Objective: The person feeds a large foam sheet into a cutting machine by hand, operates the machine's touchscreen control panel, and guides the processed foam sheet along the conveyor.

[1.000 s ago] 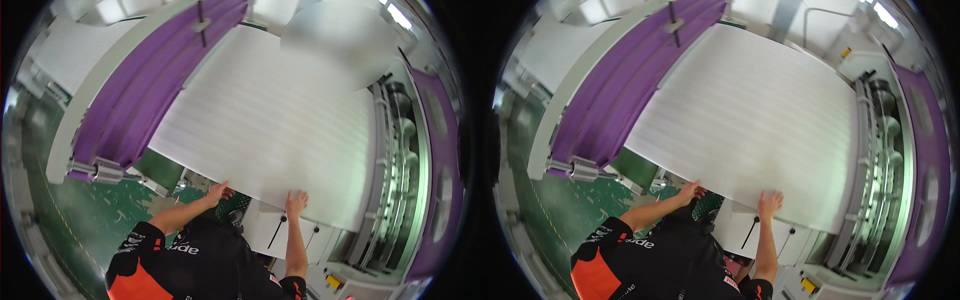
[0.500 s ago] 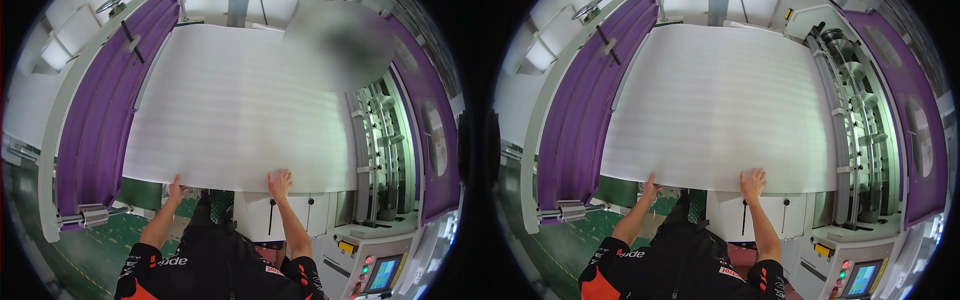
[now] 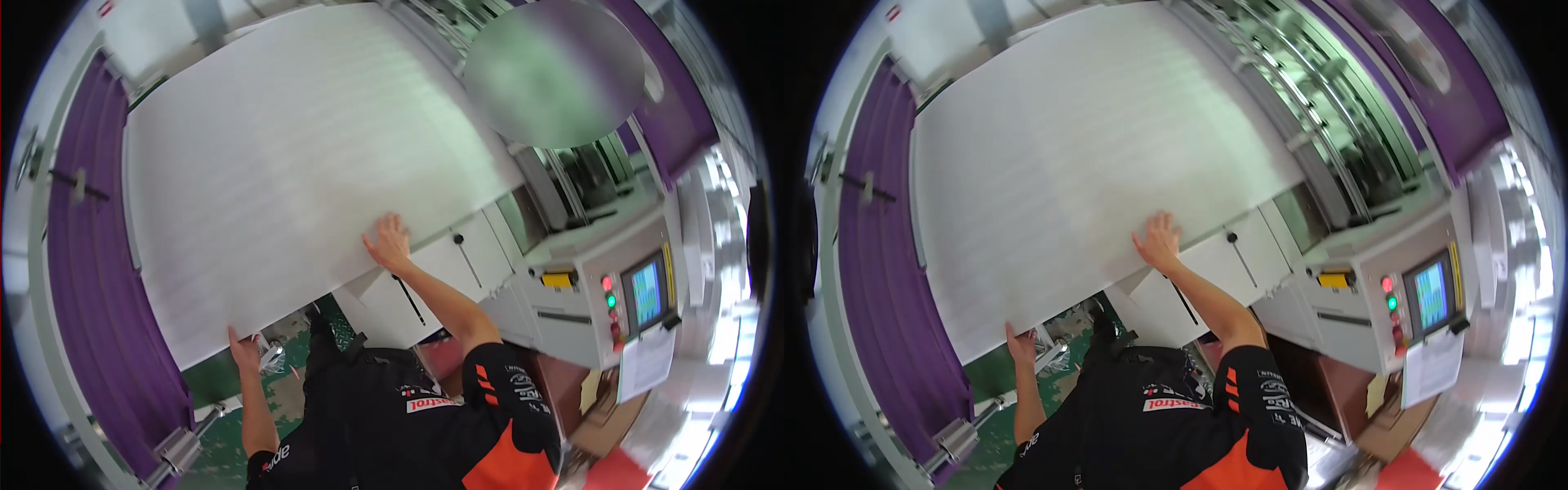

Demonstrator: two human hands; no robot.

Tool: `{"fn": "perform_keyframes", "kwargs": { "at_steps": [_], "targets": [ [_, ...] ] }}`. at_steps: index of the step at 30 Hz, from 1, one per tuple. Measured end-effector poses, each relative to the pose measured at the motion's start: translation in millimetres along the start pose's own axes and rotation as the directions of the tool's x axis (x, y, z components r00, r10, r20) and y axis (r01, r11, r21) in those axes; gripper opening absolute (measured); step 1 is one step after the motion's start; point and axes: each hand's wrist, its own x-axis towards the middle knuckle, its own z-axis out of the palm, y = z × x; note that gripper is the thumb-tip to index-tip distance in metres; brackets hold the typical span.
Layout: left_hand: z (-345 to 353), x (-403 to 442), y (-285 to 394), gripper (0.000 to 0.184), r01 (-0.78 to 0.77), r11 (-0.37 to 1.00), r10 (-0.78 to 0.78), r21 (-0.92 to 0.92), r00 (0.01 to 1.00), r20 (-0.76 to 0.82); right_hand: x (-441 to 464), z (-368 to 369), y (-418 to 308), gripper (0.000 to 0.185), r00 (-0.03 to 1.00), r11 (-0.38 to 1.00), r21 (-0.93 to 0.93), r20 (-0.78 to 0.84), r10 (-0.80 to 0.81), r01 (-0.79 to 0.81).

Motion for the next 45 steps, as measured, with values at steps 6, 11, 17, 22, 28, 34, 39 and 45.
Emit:
{"fn": "perform_keyframes", "kwargs": {
  "at_steps": [6, 11, 17, 22, 28, 34, 39, 45],
  "targets": [
    [-14.5, 12.8, -1.7, 0.037, -0.09, 0.991, 0.095, 0.094, 0.994, -0.054, -0.5, -1.8, 1.4, 0.06, 0.997, 0.998, 0.062, -0.074, -0.015, 0.019],
    [-16.4, 18.5, -14.0, 0.04, -0.073, 0.986, 0.099, 0.149, 0.98, -0.175, -0.9, -0.7, 0.5, 0.06, 0.996, 0.996, 0.087, -0.083, -0.022, 0.029],
    [11.1, 8.7, -38.5, 0.039, -0.055, 0.988, 0.078, 0.142, 0.984, -0.16, -1.6, 0.6, 0.4, 0.06, 0.997, 0.993, 0.113, -0.075, -0.022, 0.03],
    [71.1, 7.3, -97.1, 0.039, 0.031, 0.99, -0.029, 0.135, 0.999, -0.013, -1.1, 3.2, 0.3, 0.061, 0.997, 0.993, 0.11, -0.072, -0.021, 0.029],
    [114.8, -22.9, -88.7, 0.036, 0.221, 0.942, -0.301, 0.254, 0.893, 0.336, -1.2, -3.7, -1.4, 0.06, 0.998, 0.997, 0.071, -0.055, 0.0, 0.004],
    [40.2, -9.7, -20.1, 0.039, 0.012, 0.999, -0.008, -0.039, 0.994, 0.11, -1.8, -0.5, -0.1, 0.06, 0.998, 0.998, 0.061, -0.069, -0.008, 0.012],
    [9.6, 18.9, -35.7, 0.043, -0.038, 0.988, 0.035, 0.147, 0.999, 0.024, -2.7, 0.9, -0.3, 0.059, 0.994, 0.999, 0.037, -0.107, -0.015, 0.019],
    [2.5, 8.0, -16.2, 0.045, -0.001, 0.999, 0.003, 0.035, 0.998, -0.066, 1.1, 5.8, 3.1, 0.058, 0.995, 0.997, 0.072, -0.096, -0.025, 0.032]
  ]
}}
